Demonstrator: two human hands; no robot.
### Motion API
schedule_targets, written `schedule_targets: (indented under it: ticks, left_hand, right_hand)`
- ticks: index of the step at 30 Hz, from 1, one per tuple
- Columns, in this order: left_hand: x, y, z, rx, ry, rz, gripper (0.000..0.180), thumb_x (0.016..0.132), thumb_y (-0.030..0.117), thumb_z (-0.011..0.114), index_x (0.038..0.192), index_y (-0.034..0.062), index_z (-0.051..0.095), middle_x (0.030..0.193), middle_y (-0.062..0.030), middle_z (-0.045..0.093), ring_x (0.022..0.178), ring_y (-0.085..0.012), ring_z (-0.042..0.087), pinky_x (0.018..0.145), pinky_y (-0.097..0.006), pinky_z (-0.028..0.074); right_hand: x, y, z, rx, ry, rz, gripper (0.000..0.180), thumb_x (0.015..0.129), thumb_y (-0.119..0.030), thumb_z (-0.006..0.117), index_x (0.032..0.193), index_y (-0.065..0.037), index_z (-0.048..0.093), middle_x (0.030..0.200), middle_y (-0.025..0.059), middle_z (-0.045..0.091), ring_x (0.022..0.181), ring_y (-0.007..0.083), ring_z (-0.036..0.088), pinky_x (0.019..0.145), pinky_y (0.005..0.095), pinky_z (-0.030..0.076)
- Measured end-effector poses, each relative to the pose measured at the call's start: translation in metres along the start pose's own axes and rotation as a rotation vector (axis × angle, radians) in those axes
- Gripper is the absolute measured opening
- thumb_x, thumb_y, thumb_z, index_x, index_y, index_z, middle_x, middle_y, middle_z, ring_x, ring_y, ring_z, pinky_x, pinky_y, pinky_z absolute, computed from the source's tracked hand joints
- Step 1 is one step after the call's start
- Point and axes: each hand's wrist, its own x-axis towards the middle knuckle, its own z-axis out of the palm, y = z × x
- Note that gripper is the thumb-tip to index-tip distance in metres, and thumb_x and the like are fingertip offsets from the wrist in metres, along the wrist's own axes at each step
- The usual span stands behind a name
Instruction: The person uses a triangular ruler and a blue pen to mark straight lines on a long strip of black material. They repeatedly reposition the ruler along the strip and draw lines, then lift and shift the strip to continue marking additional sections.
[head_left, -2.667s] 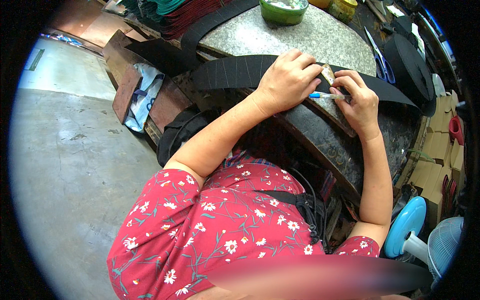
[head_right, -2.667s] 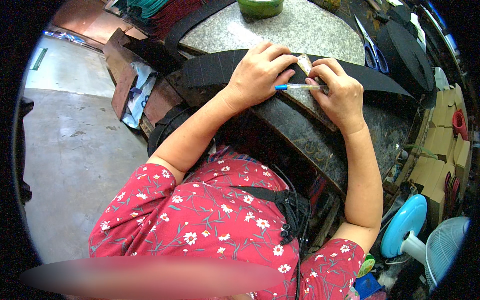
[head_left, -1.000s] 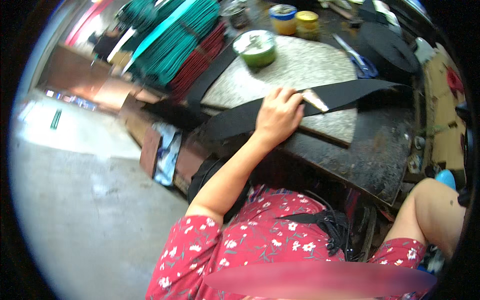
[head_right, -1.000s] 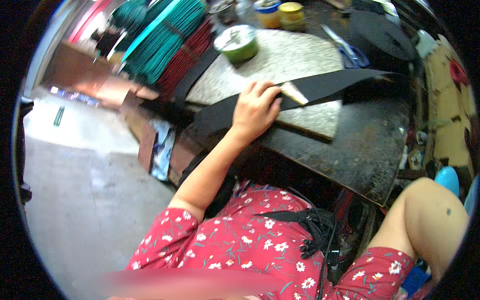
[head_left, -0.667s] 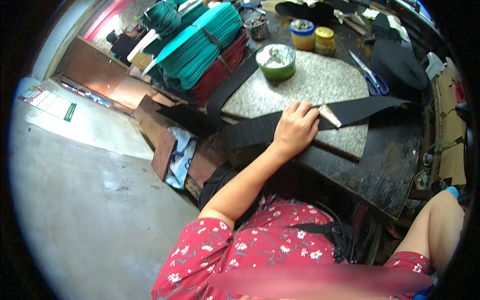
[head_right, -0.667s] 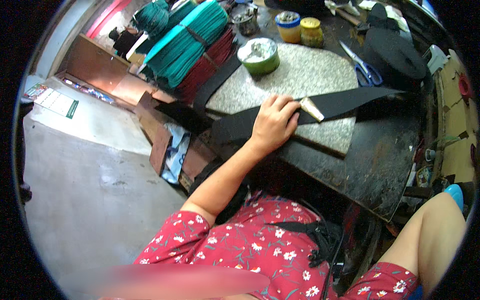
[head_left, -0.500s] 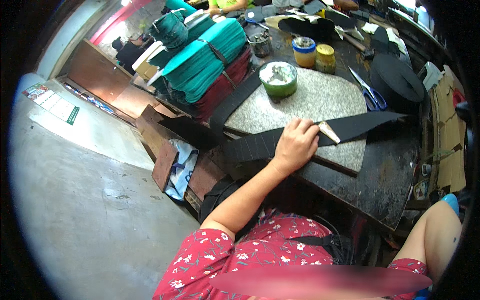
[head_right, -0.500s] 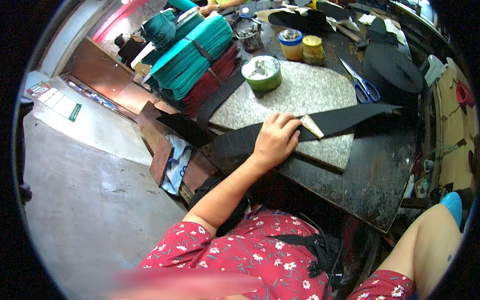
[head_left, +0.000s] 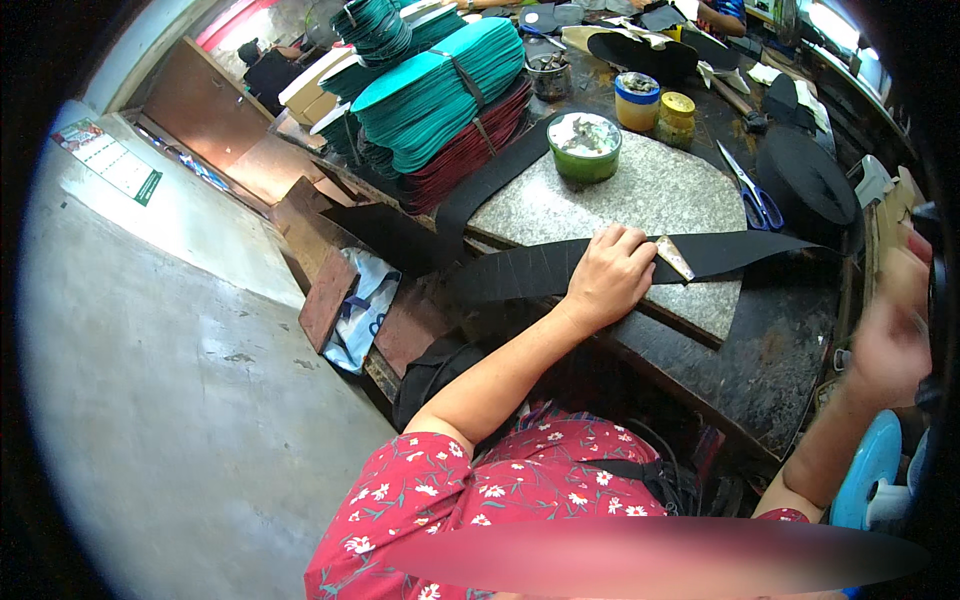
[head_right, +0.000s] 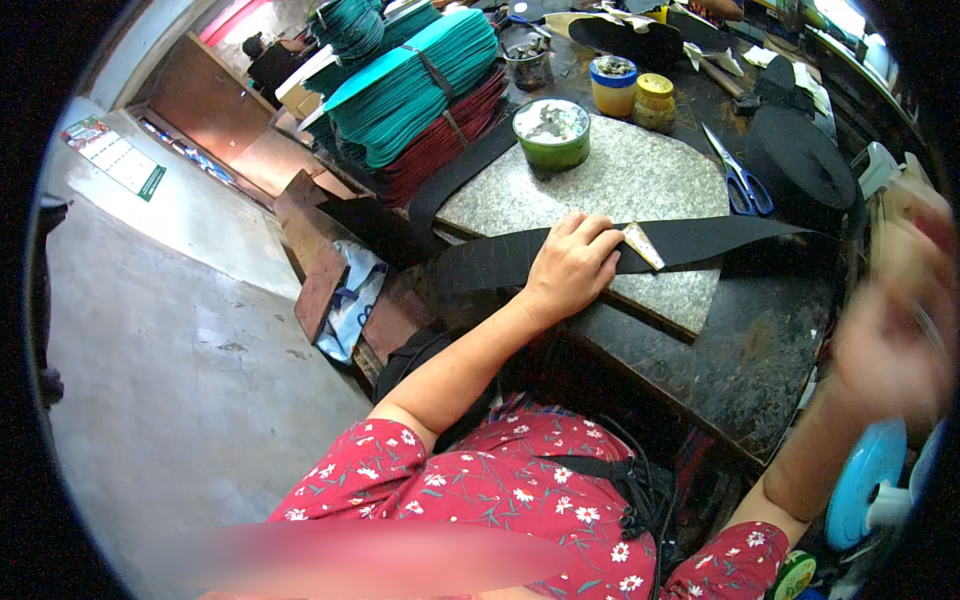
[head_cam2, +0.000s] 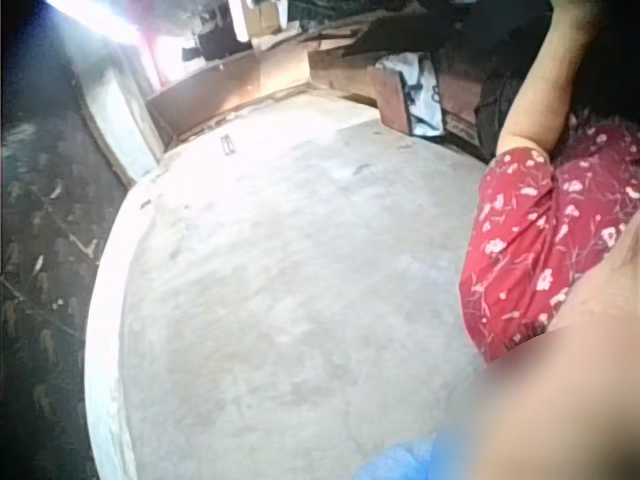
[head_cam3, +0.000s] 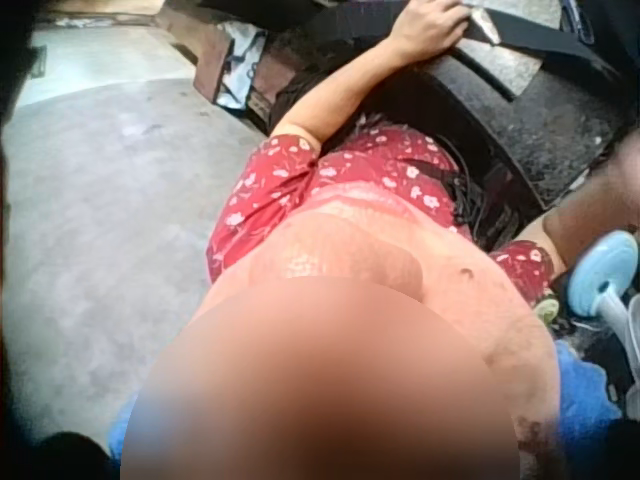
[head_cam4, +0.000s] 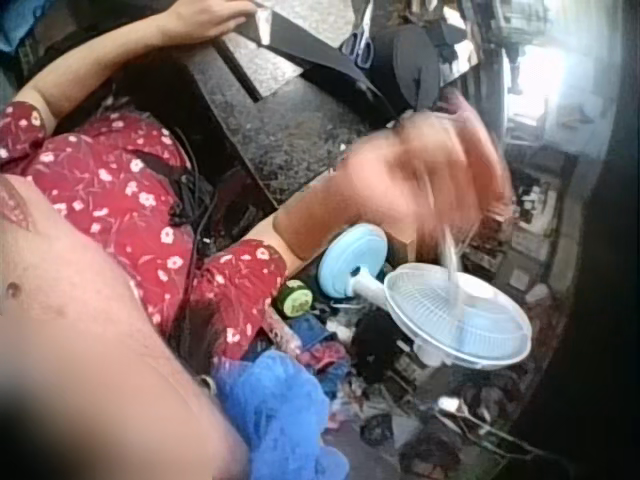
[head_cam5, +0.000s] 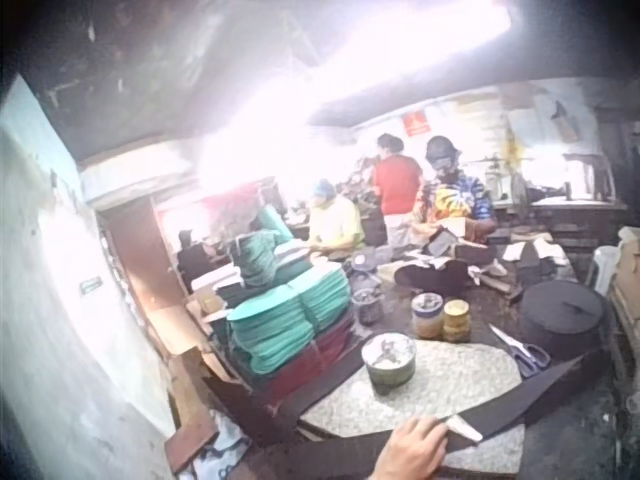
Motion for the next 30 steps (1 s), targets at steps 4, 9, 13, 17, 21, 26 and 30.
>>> schedule_targets:
  ticks: [4, 9, 13, 17, 21, 26, 30]
  left_hand:
    - [0.001, -0.001, 0.001, 0.006, -0.003, -0.004, 0.022, 0.086, 0.013, 0.071, 0.106, 0.0059, 0.067, 0.108, -0.0103, 0.064, 0.102, -0.0311, 0.059, 0.091, -0.043, 0.049]
    - [0.0, -0.001, -0.002, 0.006, -0.008, -0.005, 0.025, 0.082, 0.013, 0.072, 0.106, 0.0067, 0.067, 0.11, -0.0108, 0.063, 0.102, -0.0322, 0.059, 0.091, -0.043, 0.05]
    - [-0.001, -0.001, 0.0, 0.008, -0.038, -0.012, 0.025, 0.083, 0.018, 0.072, 0.103, 0.0072, 0.063, 0.105, -0.0108, 0.061, 0.104, -0.0316, 0.058, 0.092, -0.044, 0.047]
    - [0.001, -0.001, -0.001, -0.002, -0.017, -0.007, 0.03, 0.081, 0.013, 0.073, 0.11, 0.0061, 0.067, 0.109, -0.011, 0.063, 0.101, -0.0321, 0.06, 0.092, -0.044, 0.05]
    - [0.0, 0.0, -0.001, -0.004, -0.008, -0.007, 0.029, 0.082, 0.014, 0.073, 0.11, 0.0064, 0.067, 0.109, -0.0112, 0.063, 0.102, -0.0318, 0.06, 0.092, -0.043, 0.05]
    - [-0.002, -0.002, 0.0, 0.011, -0.051, -0.029, 0.03, 0.082, 0.016, 0.072, 0.111, 0.0079, 0.067, 0.113, -0.0122, 0.064, 0.106, -0.0337, 0.06, 0.093, -0.044, 0.05]
    - [-0.002, -0.007, 0.0, -0.077, -0.018, -0.053, 0.031, 0.084, 0.011, 0.071, 0.114, 0.006, 0.068, 0.114, -0.0145, 0.067, 0.106, -0.0367, 0.062, 0.094, -0.046, 0.051]
  right_hand:
    - [-0.046, 0.08, 0.099, 0.03, -0.635, -0.14, 0.014, 0.097, -0.008, 0.062, 0.106, -0.004, 0.073, 0.101, 0.0102, 0.071, 0.094, 0.0221, 0.07, 0.081, 0.0341, 0.055]
    - [-0.099, 0.119, 0.125, -0.291, -0.756, -0.274, 0.013, 0.089, -0.016, 0.073, 0.101, -0.012, 0.075, 0.101, 0.0068, 0.071, 0.078, 0.0298, 0.073, 0.067, 0.0388, 0.057]
    - [-0.104, 0.117, 0.117, -0.325, -0.785, -0.294, 0.012, 0.089, -0.017, 0.073, 0.1, -0.013, 0.074, 0.101, 0.0056, 0.071, 0.077, 0.0293, 0.072, 0.066, 0.0387, 0.057]
    - [-0.103, 0.117, 0.118, -0.345, -0.843, -0.285, 0.012, 0.088, -0.018, 0.074, 0.099, -0.014, 0.074, 0.099, 0.0053, 0.07, 0.075, 0.029, 0.071, 0.066, 0.0384, 0.057]
    - [-0.105, 0.118, 0.119, -0.348, -0.85, -0.266, 0.013, 0.088, -0.02, 0.075, 0.099, -0.014, 0.073, 0.098, 0.0052, 0.07, 0.076, 0.0295, 0.071, 0.066, 0.0395, 0.057]
    - [-0.103, 0.117, 0.119, -0.364, -0.879, -0.254, 0.016, 0.088, -0.022, 0.076, 0.101, -0.013, 0.073, 0.102, 0.0056, 0.07, 0.079, 0.0312, 0.072, 0.069, 0.0406, 0.057]
    - [-0.107, 0.125, 0.118, -0.42, -0.904, -0.261, 0.017, 0.087, -0.025, 0.075, 0.102, -0.016, 0.073, 0.104, 0.0031, 0.07, 0.083, 0.0299, 0.072, 0.071, 0.04, 0.058]
